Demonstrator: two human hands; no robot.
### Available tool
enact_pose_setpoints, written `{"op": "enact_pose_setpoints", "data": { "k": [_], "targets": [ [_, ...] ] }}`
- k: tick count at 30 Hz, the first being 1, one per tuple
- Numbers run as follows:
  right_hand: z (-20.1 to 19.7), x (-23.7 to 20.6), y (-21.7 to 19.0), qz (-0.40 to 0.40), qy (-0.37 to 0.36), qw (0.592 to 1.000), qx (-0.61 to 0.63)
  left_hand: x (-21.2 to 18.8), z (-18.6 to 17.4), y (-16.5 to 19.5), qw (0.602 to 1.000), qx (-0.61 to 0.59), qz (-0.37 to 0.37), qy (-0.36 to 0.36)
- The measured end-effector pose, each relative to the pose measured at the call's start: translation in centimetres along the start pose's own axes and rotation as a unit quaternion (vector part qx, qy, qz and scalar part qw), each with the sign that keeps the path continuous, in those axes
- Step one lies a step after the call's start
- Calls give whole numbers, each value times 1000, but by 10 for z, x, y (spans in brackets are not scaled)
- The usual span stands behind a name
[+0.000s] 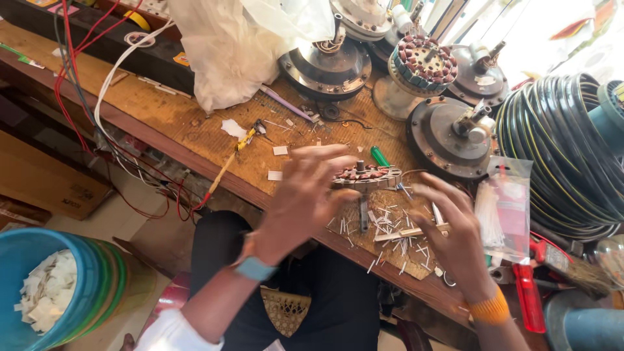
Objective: The person inserts small white insulating pieces into the slots of a motor stator, using a green screwdriver to press them in and scissors to trim excess material. The person repeats this process across multiple slots on the stator.
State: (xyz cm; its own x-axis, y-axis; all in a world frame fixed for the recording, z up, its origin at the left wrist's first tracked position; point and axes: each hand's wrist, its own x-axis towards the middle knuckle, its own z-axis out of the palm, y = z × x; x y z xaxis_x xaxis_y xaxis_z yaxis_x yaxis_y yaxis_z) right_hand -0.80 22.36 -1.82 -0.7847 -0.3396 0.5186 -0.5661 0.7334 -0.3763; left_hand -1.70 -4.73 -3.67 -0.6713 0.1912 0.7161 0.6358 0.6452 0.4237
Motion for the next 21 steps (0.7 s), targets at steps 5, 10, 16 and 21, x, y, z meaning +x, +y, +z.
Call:
{"op": "enact_pose_setpoints", "data": {
  "k": [5,10,16,21],
  "targets": [
    [-26,-86,23,237,46,963,119,-38,-45,-38,978,103,-153,-101],
    [-38,-142,47,301,71,939,152,-52,-53,-57,978,130,-82,-141],
    [-40,-161,39,371,103,919,85,-81,-46,-71,983,89,-13,-163],
    [-32,-146,20,378,123,917,25,-108,-30,-71,991,78,28,-101]
  ]
}}
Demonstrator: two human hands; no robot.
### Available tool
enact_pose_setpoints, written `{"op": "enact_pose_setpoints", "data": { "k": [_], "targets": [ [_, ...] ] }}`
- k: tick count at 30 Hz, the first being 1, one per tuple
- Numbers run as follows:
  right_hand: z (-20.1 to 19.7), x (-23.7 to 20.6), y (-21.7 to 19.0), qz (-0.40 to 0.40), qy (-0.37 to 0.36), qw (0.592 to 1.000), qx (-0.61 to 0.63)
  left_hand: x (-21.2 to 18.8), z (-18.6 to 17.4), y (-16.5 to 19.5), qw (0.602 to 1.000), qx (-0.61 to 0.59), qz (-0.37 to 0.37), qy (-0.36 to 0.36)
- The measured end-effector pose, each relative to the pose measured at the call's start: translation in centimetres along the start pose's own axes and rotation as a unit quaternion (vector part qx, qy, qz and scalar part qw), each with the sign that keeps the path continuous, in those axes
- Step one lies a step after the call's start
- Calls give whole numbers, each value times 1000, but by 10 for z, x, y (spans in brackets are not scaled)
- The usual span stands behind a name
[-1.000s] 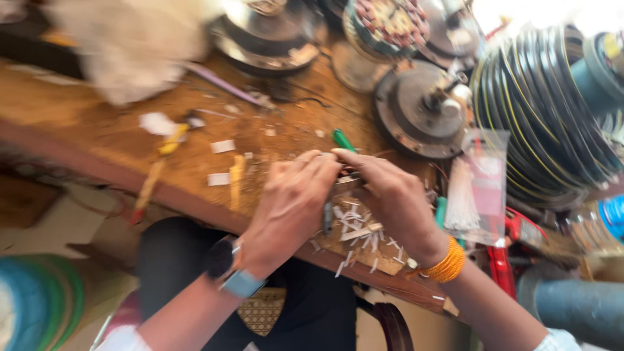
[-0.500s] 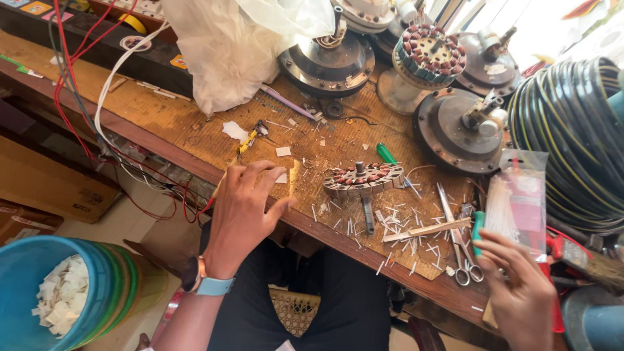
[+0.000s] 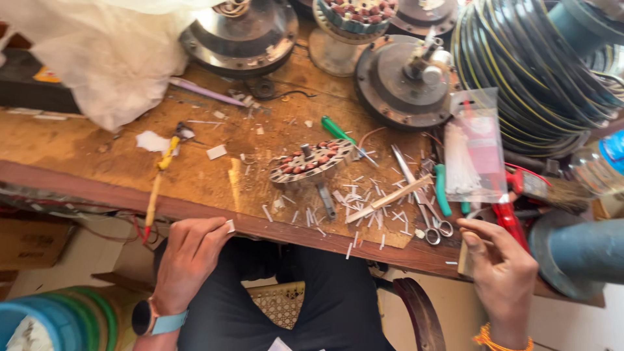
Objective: The person inserts small white insulating pieces into the slots of a motor stator, using a green screwdriver to press them in and scissors to trim excess material. The person repeats this process across multiple slots on the stator.
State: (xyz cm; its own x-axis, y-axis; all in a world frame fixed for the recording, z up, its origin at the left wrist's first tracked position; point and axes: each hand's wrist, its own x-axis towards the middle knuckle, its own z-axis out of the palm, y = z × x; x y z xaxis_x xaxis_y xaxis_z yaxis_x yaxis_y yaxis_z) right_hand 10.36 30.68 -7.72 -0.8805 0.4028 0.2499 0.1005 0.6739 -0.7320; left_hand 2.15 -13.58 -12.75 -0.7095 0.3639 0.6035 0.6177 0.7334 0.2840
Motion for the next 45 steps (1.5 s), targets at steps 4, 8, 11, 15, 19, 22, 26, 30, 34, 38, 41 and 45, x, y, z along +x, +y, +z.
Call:
{"op": "enact_pose_setpoints", "data": {
  "k": [4,8,11,15,19,22,26,30,34,38,41,45],
  "targets": [
    [2,2,-11,-30,16,998,-58,-7,4,-3,1000,-24,-8,13],
    [1,2,-12,-96,23,991,-93,-10,1,-2,996,-64,-17,67],
    [5,-2,-14,0,-6,997,-75,-14,-4,-3,993,-71,-29,88],
    [16,-4,-22,-72,9,977,-199,-18,-8,-17,994,-48,-100,16],
    [23,-1,-33,46,-18,974,-219,-18,-5,-31,953,-158,-232,-111],
    [20,-6,-42,108,-39,969,-217,-32,3,-12,950,-149,-276,-11],
    [12,-26,-53,157,-70,960,-219,-43,7,0,942,-95,-321,27],
    [5,-42,-52,192,-105,940,-263,-37,6,7,889,-205,-399,93],
    [3,-45,-39,169,-148,925,-307,-22,5,25,871,-262,-403,101],
    [-1,-36,-20,325,-143,935,7,-13,-5,34,880,-285,-378,49],
    [-13,-28,-7,219,-59,943,242,-8,-5,33,855,-310,-416,-12],
    [-14,-23,-1,123,21,876,466,-7,9,47,886,-291,-359,28]
  ]
}}
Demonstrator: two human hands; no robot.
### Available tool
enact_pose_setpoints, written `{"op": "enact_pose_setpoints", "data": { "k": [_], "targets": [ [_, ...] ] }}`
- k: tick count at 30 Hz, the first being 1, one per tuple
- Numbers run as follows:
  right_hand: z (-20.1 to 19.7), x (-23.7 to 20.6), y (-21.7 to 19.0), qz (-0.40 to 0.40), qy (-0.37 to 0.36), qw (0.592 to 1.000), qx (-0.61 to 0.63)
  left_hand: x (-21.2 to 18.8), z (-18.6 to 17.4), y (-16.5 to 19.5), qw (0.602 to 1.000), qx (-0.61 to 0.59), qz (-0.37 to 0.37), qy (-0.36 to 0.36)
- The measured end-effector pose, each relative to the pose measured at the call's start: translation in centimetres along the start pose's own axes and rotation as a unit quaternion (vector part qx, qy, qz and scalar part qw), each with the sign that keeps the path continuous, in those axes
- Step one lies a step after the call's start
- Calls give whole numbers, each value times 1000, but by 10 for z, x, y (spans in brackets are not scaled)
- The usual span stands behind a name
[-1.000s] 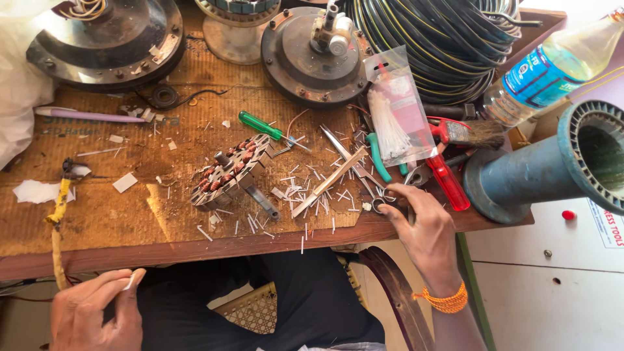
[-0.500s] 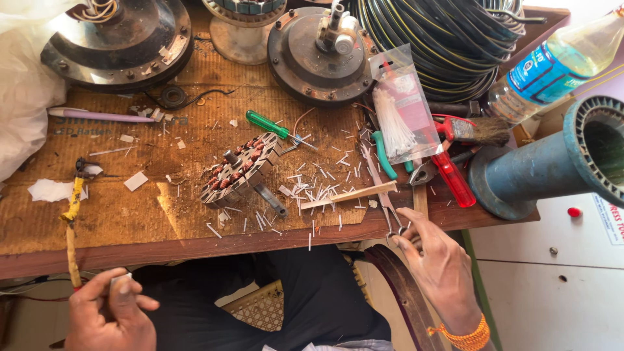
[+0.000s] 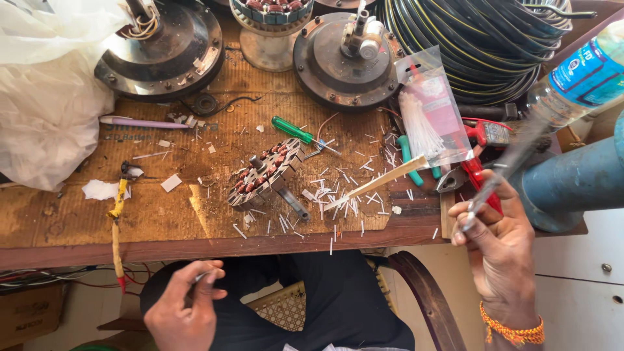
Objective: The person inserts small white insulating pieces into the slots of a motor stator, using a green screwdriver to press them in and scissors to trim excess material. The person repeats this process across multiple slots on the stator.
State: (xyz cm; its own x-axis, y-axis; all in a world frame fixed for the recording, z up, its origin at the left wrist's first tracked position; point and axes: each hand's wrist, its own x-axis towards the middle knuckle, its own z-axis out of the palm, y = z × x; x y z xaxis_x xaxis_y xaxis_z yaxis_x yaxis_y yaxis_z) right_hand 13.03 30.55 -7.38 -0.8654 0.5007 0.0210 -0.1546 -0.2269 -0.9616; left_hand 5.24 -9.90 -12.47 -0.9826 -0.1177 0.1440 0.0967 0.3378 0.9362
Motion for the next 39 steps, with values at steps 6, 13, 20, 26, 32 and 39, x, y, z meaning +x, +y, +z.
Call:
{"op": "enact_pose_setpoints", "data": {
  "k": [6,13,20,26,32,39],
  "targets": [
    [21,2,6,-30,-35,998,40,-13,29,21,994,-100,-11,37],
    [19,-35,18,196,-139,959,-153,-17,82,59,937,-236,-151,-209],
    [16,-47,35,320,-411,819,-240,-20,107,75,885,-320,-175,-289],
    [29,-45,39,373,-484,746,-265,-21,111,84,937,-190,-176,-235],
    [29,-48,37,413,-459,758,-210,-24,105,83,943,-160,-164,-241],
    [29,-46,33,411,-453,760,-219,-21,105,80,941,-151,-170,-250]
  ]
}}
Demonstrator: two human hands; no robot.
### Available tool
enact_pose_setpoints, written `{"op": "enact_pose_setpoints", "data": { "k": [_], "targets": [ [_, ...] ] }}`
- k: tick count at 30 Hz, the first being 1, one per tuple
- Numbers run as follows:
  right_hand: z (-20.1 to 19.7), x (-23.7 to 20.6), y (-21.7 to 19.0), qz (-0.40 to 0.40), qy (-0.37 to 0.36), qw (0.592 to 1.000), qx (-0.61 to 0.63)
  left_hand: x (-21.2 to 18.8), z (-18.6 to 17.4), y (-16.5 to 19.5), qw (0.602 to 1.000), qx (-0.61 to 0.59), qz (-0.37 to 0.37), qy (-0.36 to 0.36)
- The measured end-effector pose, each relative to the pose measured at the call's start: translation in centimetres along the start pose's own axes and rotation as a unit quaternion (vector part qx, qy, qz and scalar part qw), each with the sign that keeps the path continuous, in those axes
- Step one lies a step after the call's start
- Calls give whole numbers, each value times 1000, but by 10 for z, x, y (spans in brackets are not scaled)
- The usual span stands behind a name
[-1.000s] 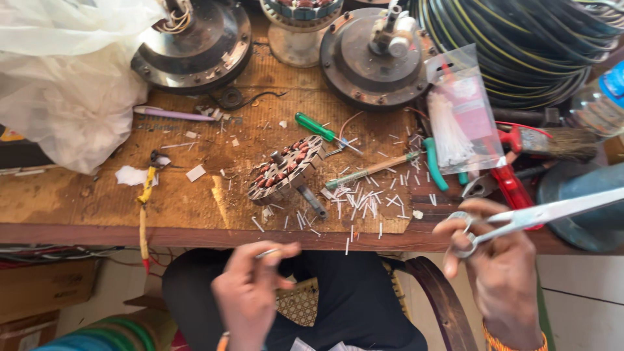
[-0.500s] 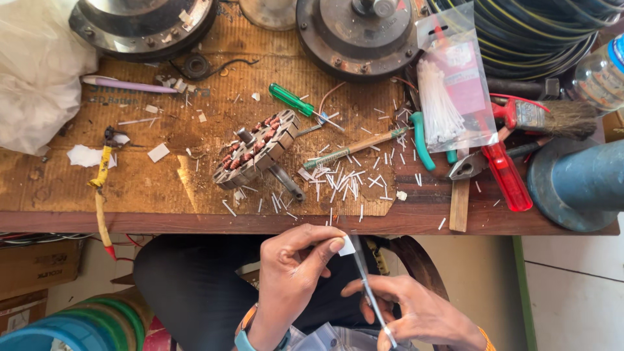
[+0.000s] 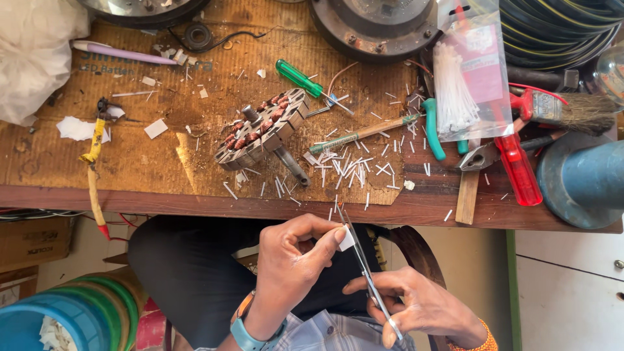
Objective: The person inserts small white insulating pieces into the slots of a motor stator, using a green screwdriver to press them in and scissors to trim excess material. The person repeats this process across multiple slots on the stator.
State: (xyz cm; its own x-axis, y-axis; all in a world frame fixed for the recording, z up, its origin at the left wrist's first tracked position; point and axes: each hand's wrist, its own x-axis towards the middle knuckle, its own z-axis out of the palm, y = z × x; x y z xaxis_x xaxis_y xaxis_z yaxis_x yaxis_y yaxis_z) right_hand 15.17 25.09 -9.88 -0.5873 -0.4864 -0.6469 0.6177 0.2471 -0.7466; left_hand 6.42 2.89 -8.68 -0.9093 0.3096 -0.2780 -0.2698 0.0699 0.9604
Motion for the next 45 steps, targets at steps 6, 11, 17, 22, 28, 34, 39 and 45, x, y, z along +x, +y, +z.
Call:
{"op": "enact_pose_setpoints", "data": {
  "k": [6,11,17,22,28,34,39,45],
  "targets": [
    [3,0,4,0,23,999,45,4,-4,-2,1000,-1,-16,-12],
    [3,2,10,3,36,997,68,11,-9,-9,998,-35,-32,-39],
    [2,0,17,-2,31,989,141,17,-10,-20,997,-35,-54,-48],
    [2,0,29,-31,23,988,150,21,-9,-30,996,-49,-55,-51],
    [-7,-13,40,10,100,993,68,20,-6,-33,989,-143,-46,-5],
    [-7,-6,15,-279,250,916,145,-2,-6,-20,993,-102,52,-36],
    [3,20,-22,-260,296,914,103,-12,-1,-7,993,-98,45,-38],
    [5,33,-28,-220,269,925,152,-16,-4,-3,992,23,119,-36]
  ]
}}
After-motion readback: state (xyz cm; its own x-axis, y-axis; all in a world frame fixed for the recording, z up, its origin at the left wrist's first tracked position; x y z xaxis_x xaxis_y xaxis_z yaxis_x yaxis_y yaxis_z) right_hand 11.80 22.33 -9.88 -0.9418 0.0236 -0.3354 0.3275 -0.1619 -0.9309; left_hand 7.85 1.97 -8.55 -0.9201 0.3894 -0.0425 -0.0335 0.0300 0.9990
